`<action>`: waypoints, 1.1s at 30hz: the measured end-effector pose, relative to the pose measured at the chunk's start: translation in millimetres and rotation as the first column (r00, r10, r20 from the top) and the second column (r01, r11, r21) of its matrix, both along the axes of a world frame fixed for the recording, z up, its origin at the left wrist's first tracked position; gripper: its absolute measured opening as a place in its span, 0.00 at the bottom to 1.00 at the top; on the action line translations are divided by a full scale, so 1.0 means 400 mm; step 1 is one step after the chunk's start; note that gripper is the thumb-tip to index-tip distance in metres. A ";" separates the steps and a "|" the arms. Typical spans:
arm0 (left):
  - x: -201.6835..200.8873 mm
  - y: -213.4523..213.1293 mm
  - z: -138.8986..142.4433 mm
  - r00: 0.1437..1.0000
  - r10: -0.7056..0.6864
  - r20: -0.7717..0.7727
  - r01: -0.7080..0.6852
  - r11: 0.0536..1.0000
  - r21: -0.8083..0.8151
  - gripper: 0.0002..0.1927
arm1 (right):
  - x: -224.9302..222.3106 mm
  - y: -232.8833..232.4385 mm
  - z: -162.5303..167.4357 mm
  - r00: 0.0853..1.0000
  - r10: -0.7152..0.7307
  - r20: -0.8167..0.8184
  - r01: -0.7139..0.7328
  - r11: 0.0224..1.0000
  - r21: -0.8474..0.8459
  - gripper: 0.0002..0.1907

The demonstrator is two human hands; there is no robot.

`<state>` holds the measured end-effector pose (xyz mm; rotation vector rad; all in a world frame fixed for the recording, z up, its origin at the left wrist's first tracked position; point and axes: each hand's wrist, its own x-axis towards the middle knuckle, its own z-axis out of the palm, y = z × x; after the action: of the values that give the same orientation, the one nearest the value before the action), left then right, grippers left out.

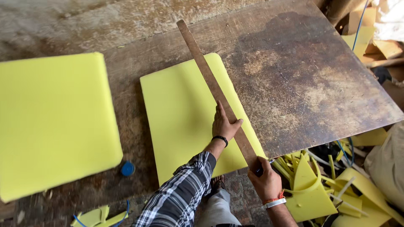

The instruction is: The person measures and marks yellow foam sheets using a tape measure and a wooden straightedge. They mark multiple points along the edges and draw straight lines to guide cutting.

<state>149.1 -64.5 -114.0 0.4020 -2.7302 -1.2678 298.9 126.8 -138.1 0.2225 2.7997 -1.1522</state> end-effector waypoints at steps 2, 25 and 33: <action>-0.094 -0.017 -0.037 0.986 -0.033 0.163 0.054 0.991 -0.126 0.58 | -0.069 -0.038 -0.034 1.000 -0.016 -0.001 0.016 0.999 0.033 0.34; -0.299 -0.002 -0.375 0.990 -0.012 0.141 0.076 0.887 -0.455 0.55 | -0.249 -0.001 -0.241 0.978 0.115 -0.175 -0.104 0.992 0.066 0.31; -0.292 -0.008 -0.396 0.987 -0.028 0.159 0.095 0.895 -0.436 0.55 | -0.248 0.010 -0.235 0.979 0.132 -0.155 -0.123 0.990 0.068 0.31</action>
<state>32.4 -67.8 -272.6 0.3738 -3.0588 -0.6051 199.9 130.7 -231.9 -0.0466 2.9369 -1.1066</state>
